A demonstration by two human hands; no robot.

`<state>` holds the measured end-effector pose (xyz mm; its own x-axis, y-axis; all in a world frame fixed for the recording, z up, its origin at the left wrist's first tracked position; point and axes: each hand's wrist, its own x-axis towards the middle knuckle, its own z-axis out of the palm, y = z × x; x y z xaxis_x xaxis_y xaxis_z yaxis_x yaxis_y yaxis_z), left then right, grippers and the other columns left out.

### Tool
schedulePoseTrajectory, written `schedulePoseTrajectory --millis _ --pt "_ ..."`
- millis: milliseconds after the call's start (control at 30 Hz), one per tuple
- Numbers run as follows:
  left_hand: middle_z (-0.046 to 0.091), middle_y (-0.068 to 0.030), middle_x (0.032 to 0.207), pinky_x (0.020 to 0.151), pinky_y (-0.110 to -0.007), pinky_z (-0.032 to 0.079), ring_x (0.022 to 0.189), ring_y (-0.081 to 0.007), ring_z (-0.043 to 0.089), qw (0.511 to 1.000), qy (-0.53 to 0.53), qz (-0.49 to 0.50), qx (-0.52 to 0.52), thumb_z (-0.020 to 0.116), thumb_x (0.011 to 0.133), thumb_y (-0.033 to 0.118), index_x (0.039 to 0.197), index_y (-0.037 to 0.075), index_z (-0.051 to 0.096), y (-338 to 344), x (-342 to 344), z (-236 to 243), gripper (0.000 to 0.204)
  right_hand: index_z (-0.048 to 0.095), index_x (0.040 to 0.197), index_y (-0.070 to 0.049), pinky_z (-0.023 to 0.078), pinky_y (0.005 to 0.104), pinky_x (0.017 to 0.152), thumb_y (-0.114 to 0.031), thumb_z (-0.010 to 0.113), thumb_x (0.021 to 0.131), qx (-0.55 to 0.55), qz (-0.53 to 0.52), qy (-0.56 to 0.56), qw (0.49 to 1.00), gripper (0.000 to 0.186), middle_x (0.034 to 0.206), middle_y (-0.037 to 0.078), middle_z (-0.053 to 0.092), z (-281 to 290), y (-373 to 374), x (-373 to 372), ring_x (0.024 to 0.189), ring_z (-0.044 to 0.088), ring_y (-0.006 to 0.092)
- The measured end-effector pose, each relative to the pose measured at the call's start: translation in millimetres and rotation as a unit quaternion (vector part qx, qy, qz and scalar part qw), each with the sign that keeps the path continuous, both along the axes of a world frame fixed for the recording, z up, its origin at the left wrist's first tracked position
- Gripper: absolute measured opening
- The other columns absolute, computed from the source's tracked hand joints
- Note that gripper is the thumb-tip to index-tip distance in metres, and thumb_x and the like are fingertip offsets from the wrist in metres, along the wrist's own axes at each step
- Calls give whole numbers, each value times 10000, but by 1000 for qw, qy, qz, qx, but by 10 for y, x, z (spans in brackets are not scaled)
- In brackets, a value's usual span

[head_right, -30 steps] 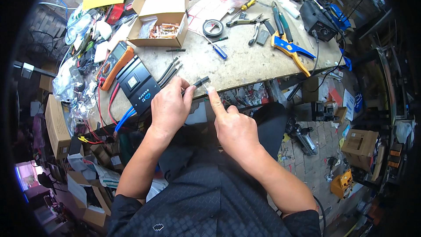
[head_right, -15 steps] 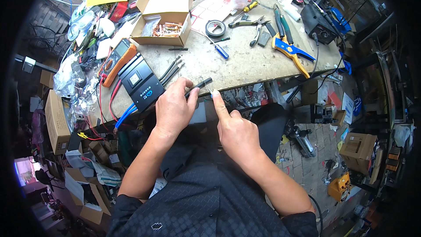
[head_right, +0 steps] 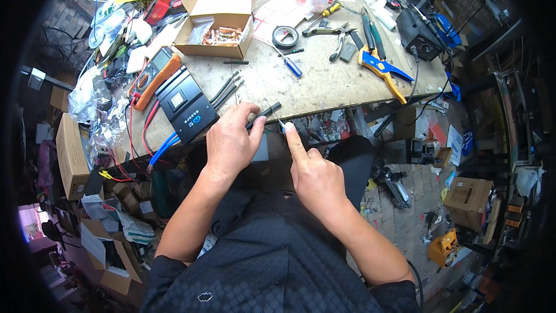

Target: The person works at a cluttered workbench, using a multimeter to test a black electronic device. They then use pliers and a screwdriver to strip and adjust wires connected to the device. The person repeatedly handles the wires and device, performing small adjustments throughout the clip.

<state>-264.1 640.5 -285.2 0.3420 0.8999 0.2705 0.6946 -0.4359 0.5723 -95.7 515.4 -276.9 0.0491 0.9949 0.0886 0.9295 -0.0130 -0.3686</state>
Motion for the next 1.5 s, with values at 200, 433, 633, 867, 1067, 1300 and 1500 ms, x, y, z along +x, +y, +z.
schedulePoseTrajectory --millis 200,433,633,867,1067,1300,1500 --pt "743 -95 1022 713 -415 595 851 -335 740 1000 -7 -6 10 802 920 194 1063 108 750 -18 -7 -19 174 424 1657 -179 598 488 578 -103 675 947 1 3 8 1000 757 771 169 672 9 -36 30 608 702 373" --pt "712 -75 967 673 -415 575 797 -322 725 1000 -7 -9 -5 816 906 184 1056 134 761 -35 -12 13 167 418 1656 -166 591 506 596 -86 669 961 -11 6 20 1000 744 801 184 683 15 -53 63 639 704 390" --pt "693 -68 922 648 -413 566 755 -317 715 1000 -14 -16 5 821 902 176 1032 145 766 -32 -19 15 144 397 1662 -155 575 533 625 -70 650 980 -42 3 28 999 732 861 205 697 94 -56 49 695 706 426" --pt "697 -67 912 642 -400 568 743 -304 715 999 -30 -26 13 815 912 174 1053 137 789 18 -30 -16 148 413 1652 -149 574 532 625 -69 647 982 -37 1 23 999 715 859 204 706 105 11 12 695 706 426" --pt "703 -62 921 648 -398 569 754 -296 720 1000 -23 3 9 805 923 189 1039 129 803 0 15 -53 131 413 1653 -157 569 531 637 -65 652 978 -54 4 25 998 722 847 202 701 145 32 46 701 703 428" --pt "705 -44 906 642 -401 560 763 -299 725 999 -36 11 1 813 907 185 998 119 802 -42 45 -18 112 418 1649 -158 569 525 658 -52 663 973 -73 5 35 997 727 881 206 705 176 -8 112 730 706 429" --pt "689 -44 876 635 -404 554 756 -303 717 998 -32 -31 43 812 876 148 958 114 780 20 50 -27 94 443 1643 -190 580 508 588 -120 668 987 -30 35 15 999 696 791 175 691 186 34 207 637 701 392"
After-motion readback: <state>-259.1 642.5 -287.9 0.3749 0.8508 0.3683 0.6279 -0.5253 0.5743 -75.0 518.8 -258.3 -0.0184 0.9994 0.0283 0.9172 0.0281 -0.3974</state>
